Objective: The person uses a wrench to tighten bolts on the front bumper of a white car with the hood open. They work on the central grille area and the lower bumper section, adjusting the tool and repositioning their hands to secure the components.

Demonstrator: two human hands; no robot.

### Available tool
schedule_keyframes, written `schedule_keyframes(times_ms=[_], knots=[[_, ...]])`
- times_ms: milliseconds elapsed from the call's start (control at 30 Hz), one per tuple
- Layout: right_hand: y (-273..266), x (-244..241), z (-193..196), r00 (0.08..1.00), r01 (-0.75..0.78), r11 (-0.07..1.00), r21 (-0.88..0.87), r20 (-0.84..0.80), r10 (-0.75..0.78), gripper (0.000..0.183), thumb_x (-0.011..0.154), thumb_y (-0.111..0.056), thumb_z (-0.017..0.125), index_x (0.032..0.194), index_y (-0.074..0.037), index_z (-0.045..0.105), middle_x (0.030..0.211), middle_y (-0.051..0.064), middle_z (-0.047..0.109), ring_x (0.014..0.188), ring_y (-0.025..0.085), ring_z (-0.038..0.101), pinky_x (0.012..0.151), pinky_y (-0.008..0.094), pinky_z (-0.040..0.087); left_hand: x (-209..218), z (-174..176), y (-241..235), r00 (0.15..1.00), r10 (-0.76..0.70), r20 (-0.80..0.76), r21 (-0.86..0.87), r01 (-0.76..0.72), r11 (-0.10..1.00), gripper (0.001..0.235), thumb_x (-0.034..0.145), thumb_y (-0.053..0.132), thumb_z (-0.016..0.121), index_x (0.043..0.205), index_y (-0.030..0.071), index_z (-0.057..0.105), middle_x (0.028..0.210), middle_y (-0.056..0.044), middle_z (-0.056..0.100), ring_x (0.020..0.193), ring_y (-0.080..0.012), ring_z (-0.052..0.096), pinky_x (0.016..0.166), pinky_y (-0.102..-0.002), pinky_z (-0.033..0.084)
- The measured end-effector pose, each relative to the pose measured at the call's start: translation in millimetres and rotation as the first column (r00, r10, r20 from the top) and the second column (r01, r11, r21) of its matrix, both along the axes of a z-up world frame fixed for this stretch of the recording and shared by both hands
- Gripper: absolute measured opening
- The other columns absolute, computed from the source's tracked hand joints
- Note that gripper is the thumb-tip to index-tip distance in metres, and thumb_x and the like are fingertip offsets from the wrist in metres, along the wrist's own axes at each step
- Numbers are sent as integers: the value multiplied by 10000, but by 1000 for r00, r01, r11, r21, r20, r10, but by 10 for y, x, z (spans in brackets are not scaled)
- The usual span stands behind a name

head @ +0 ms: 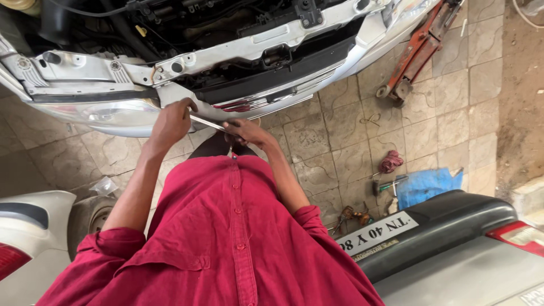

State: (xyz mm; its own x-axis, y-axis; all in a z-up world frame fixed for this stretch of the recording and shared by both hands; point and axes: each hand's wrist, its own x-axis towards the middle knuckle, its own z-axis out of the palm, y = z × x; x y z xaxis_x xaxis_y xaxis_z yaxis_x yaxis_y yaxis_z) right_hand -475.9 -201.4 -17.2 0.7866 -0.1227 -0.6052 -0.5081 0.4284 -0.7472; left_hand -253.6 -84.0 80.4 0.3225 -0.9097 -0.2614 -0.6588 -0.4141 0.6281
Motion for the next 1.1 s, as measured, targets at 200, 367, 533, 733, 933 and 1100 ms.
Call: schedule_keyframes(times_ms=[200,367,533,733,933,1100], knots=[[-129,-9,-111,984,175,985,1,34,-175,518,1014,-414,645,1368,-36,643,718,9,523,573,113,436,485,288,344,49,55,-462,996,68,-51,-23,-70,997,219,960,19,502,1068,36,692,887,-244,681,847,-434,658,753,-516,482],[-387,-191,-638,980,196,937,-288,81,-180,455,1033,-412,629,1283,-33,667,859,21,708,759,115,661,638,281,534,-44,-180,-918,998,-18,-53,-69,14,998,198,986,53,513,1039,41,704,937,-231,702,884,-439,668,789,-514,492],[-615,-357,-592,985,128,846,-517,-32,-168,351,1072,-393,599,1230,-106,725,860,38,684,698,116,607,599,294,485,-182,-349,-1141,983,-164,-79,-171,149,974,168,981,69,537,1028,33,694,978,-231,702,934,-446,661,826,-503,510],[-1079,-627,-185,978,205,963,-176,-6,-209,277,1008,-340,588,1114,-108,699,740,-7,655,539,82,541,451,280,440,-474,-294,-1762,991,-63,-122,-50,57,997,160,989,129,574,1064,49,691,959,-216,712,901,-431,670,785,-499,512],[-1989,-1110,-365,996,76,974,-213,68,-63,333,1048,-376,594,978,-71,708,714,-21,638,535,60,522,456,248,418,-1107,-451,-2419,985,153,-85,-100,-161,982,215,1026,175,588,1188,60,671,1133,-222,667,1039,-400,643,902,-471,505],[-2931,-1577,-399,996,80,990,-120,-21,-84,314,1015,-399,608,988,-97,689,710,-30,650,521,51,486,439,238,382,-1441,-1054,-2772,946,276,169,-222,-236,946,433,1079,240,593,1491,116,557,1548,-211,450,1455,-416,392,1175,-600,272]])
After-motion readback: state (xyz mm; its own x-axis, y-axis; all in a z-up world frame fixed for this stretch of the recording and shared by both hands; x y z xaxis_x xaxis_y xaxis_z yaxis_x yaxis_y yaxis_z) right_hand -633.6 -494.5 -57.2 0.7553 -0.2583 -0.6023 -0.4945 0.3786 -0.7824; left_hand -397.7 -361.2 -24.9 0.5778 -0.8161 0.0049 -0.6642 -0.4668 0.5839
